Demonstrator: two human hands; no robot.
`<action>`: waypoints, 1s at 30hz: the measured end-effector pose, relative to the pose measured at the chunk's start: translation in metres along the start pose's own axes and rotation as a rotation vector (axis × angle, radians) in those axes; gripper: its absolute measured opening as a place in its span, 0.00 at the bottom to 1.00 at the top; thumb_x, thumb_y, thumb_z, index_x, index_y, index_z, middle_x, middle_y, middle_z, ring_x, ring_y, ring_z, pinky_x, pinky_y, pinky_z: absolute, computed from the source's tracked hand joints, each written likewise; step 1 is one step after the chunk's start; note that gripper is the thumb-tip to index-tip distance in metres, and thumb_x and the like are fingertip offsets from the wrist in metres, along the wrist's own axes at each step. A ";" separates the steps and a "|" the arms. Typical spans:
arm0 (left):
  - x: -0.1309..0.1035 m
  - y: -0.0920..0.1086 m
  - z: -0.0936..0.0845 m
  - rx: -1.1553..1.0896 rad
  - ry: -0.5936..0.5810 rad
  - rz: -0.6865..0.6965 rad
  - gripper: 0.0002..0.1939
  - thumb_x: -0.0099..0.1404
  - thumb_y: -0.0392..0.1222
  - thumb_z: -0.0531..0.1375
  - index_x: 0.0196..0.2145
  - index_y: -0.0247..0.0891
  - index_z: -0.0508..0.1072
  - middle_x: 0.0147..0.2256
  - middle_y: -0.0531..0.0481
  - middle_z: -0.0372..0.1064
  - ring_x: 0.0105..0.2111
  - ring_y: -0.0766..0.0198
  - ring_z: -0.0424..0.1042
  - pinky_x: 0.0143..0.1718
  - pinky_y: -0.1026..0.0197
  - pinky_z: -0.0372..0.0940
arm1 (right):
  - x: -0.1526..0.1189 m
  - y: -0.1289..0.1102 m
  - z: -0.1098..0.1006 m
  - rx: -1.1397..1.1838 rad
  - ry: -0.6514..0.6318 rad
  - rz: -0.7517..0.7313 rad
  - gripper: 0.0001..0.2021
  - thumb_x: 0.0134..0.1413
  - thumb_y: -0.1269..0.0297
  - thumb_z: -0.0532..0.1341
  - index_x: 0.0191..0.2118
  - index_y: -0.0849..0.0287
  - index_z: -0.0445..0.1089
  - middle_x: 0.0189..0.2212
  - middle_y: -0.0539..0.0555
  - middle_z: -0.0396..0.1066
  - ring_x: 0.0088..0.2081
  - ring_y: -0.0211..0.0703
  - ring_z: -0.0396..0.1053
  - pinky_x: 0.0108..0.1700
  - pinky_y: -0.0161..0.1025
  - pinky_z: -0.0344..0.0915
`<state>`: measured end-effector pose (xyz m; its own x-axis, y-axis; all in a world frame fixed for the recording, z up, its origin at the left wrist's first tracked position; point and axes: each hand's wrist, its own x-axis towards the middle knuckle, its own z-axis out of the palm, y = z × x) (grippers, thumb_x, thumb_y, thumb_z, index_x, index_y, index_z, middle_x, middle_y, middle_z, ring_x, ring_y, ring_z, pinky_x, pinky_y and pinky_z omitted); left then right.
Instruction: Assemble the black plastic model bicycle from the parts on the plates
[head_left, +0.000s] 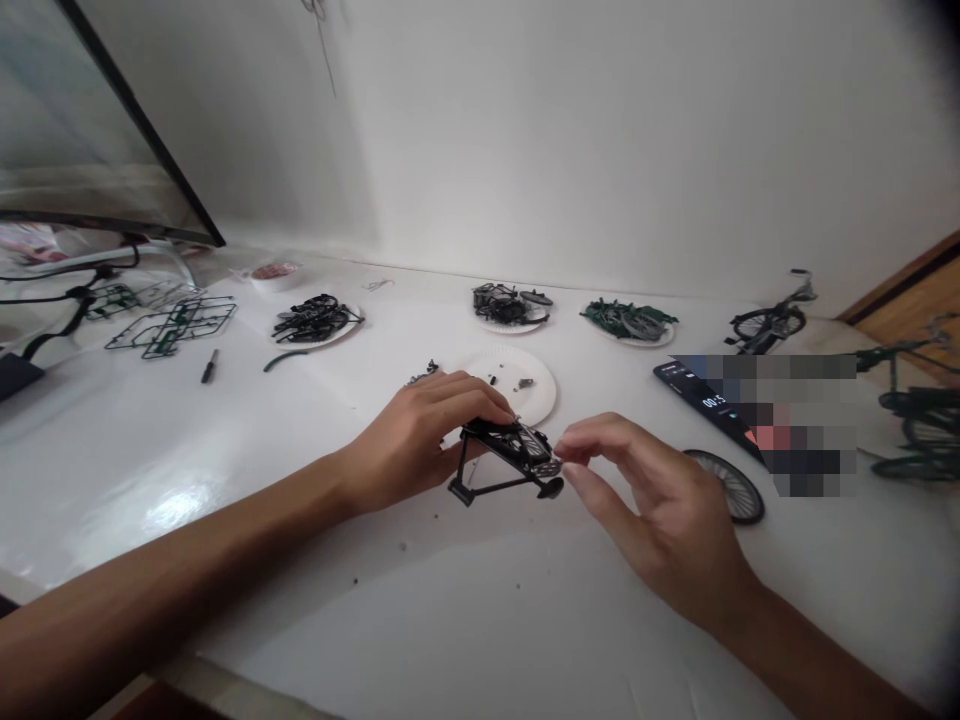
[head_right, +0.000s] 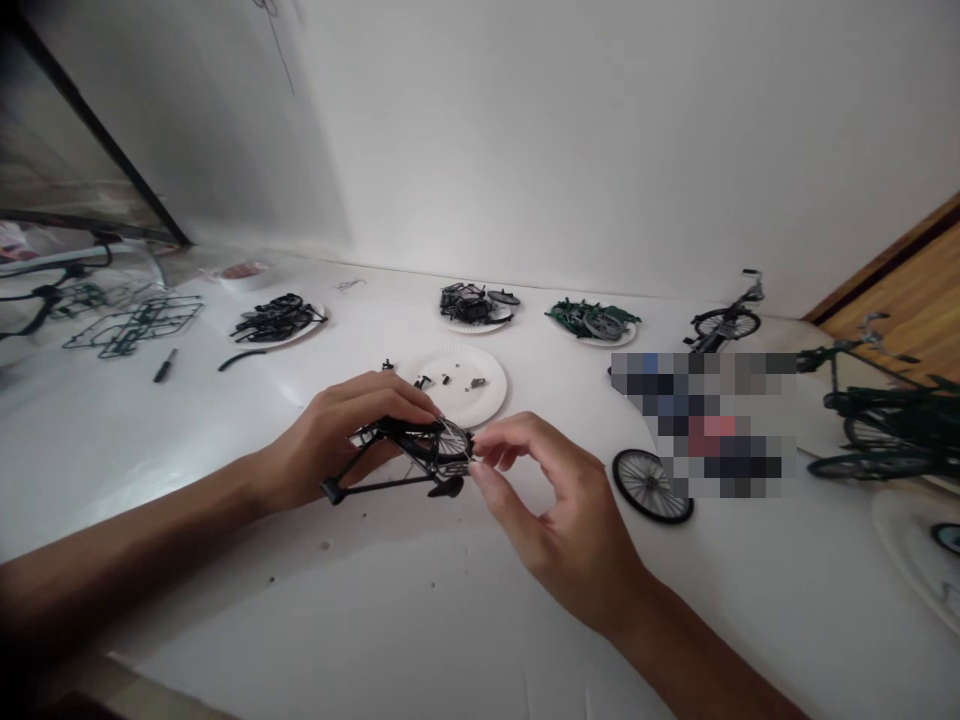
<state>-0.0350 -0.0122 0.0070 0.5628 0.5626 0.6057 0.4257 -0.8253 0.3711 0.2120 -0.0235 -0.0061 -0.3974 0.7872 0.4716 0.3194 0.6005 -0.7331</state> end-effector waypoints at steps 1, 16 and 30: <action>0.000 0.000 0.000 0.035 -0.007 0.019 0.06 0.70 0.33 0.58 0.45 0.35 0.71 0.43 0.41 0.76 0.42 0.58 0.75 0.41 0.56 0.69 | 0.000 0.000 0.000 -0.016 0.023 0.009 0.06 0.60 0.71 0.62 0.41 0.53 0.70 0.37 0.51 0.73 0.40 0.43 0.72 0.44 0.41 0.71; -0.002 0.011 0.001 0.378 -0.138 0.225 0.08 0.73 0.30 0.52 0.48 0.33 0.68 0.48 0.44 0.75 0.46 0.56 0.73 0.45 0.54 0.63 | 0.003 -0.004 0.001 0.031 0.040 0.242 0.06 0.55 0.68 0.67 0.36 0.51 0.71 0.33 0.47 0.74 0.35 0.39 0.73 0.38 0.36 0.71; -0.005 0.005 0.005 0.257 -0.090 0.055 0.06 0.71 0.33 0.59 0.45 0.35 0.69 0.45 0.48 0.76 0.42 0.61 0.73 0.44 0.56 0.64 | 0.011 -0.010 0.003 0.339 0.059 0.522 0.07 0.50 0.62 0.71 0.32 0.54 0.72 0.33 0.51 0.76 0.34 0.40 0.73 0.39 0.37 0.71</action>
<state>-0.0318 -0.0188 0.0027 0.6457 0.5290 0.5506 0.5522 -0.8216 0.1419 0.2019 -0.0208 0.0048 -0.2117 0.9769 0.0286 0.1641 0.0643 -0.9843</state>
